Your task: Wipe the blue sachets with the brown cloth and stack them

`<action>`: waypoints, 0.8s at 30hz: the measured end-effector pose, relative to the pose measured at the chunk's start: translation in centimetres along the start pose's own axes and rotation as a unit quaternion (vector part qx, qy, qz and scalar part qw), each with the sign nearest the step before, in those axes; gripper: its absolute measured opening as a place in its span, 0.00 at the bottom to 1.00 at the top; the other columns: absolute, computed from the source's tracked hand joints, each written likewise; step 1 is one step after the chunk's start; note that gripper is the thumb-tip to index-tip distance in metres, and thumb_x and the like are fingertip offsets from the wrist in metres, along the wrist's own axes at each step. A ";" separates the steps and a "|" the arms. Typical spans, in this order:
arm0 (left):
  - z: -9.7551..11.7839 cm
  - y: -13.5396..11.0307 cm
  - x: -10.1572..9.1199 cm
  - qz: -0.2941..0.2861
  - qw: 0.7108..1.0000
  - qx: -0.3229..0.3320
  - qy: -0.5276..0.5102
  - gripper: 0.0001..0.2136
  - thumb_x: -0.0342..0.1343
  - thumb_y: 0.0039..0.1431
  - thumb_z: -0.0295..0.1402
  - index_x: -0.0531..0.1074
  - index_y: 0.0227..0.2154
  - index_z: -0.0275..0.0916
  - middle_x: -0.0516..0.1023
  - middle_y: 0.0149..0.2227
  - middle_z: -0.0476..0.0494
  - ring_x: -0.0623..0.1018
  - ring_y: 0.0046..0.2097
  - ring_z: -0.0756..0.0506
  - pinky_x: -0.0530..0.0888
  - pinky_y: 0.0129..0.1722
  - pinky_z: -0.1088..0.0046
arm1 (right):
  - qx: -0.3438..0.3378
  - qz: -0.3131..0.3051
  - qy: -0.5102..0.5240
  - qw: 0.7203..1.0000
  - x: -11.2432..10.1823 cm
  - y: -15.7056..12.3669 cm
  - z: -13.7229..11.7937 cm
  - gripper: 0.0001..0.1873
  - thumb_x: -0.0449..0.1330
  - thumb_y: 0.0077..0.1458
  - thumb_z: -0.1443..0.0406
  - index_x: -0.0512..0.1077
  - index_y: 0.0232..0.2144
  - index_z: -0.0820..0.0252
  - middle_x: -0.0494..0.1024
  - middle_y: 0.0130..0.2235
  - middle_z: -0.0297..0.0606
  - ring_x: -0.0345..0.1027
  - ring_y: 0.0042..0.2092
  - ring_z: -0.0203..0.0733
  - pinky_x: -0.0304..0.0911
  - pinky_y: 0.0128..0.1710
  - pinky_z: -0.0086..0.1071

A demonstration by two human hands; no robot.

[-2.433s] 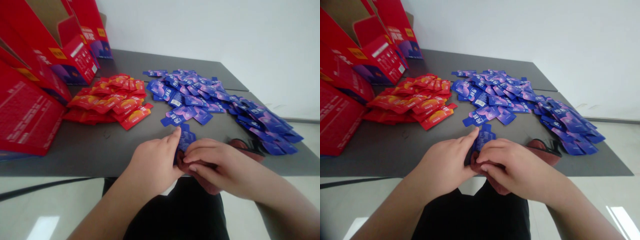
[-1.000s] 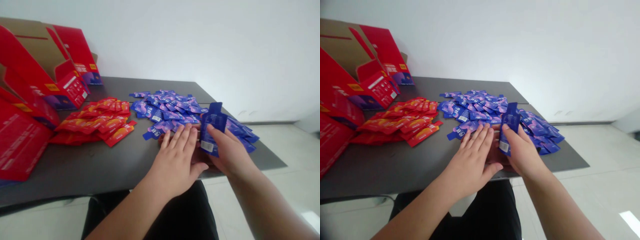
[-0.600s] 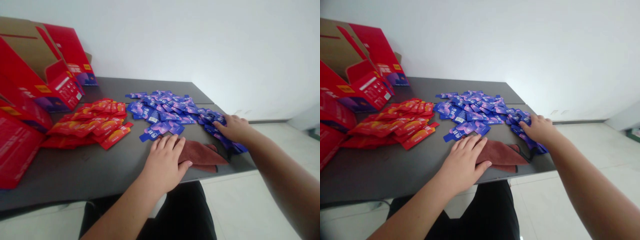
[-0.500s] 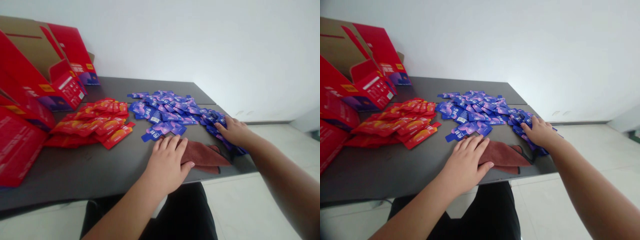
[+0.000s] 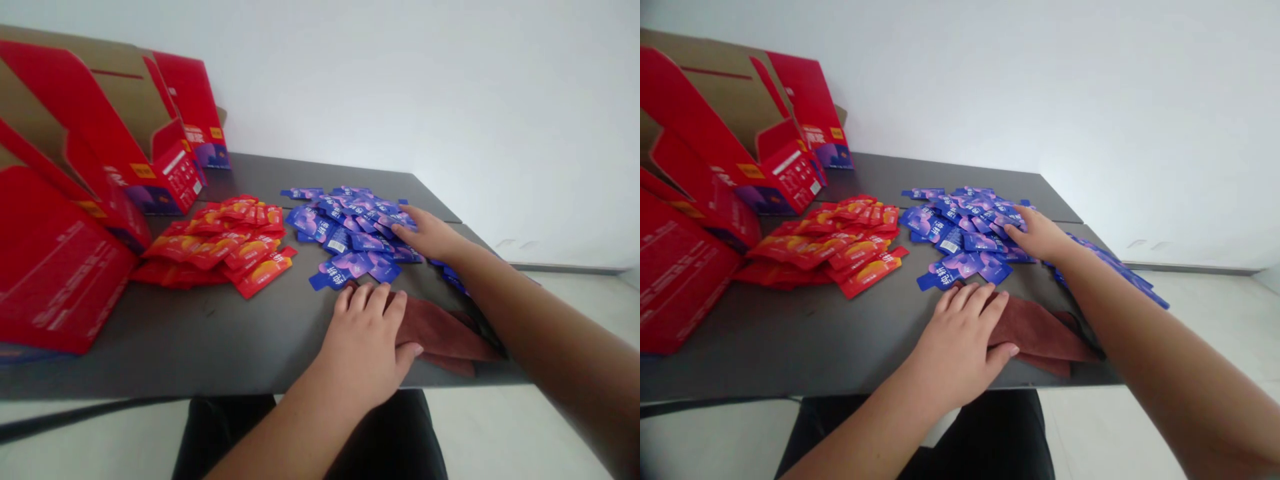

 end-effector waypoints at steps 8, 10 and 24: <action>-0.1 0.0 -0.2 0.010 1.000 0.000 -0.006 0.31 0.62 0.71 0.51 0.66 0.70 0.43 0.70 0.71 0.41 0.67 0.71 0.34 0.59 0.75 0.46 | -0.018 -0.033 -0.002 0.999 1.8 4.6 -1.2 0.29 0.55 0.70 0.51 0.79 0.60 0.63 0.83 0.58 0.56 0.76 0.60 0.64 0.67 0.62 0.50; -0.1 0.0 -0.2 0.012 1.000 0.001 -0.009 0.31 0.62 0.71 0.51 0.66 0.70 0.42 0.70 0.71 0.40 0.67 0.71 0.34 0.59 0.75 0.46 | -0.008 -0.015 0.008 1.000 1.0 4.1 -1.2 0.29 0.52 0.73 0.52 0.78 0.63 0.61 0.83 0.60 0.53 0.76 0.62 0.63 0.67 0.62 0.48; -0.5 -0.2 -0.1 0.029 0.996 0.002 -0.085 0.30 0.65 0.69 0.46 0.69 0.69 0.41 0.71 0.71 0.36 0.67 0.71 0.30 0.57 0.74 0.44 | 0.084 0.075 0.166 0.980 -0.1 3.2 -2.2 0.33 0.50 0.71 0.47 0.82 0.57 0.64 0.87 0.52 0.53 0.80 0.54 0.61 0.71 0.59 0.51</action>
Point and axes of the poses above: each hand's wrist, its own y-axis towards the middle knuckle, its own x-axis out of the palm, z = x × y, the point moved 2 cm from there along y, towards the middle knuckle
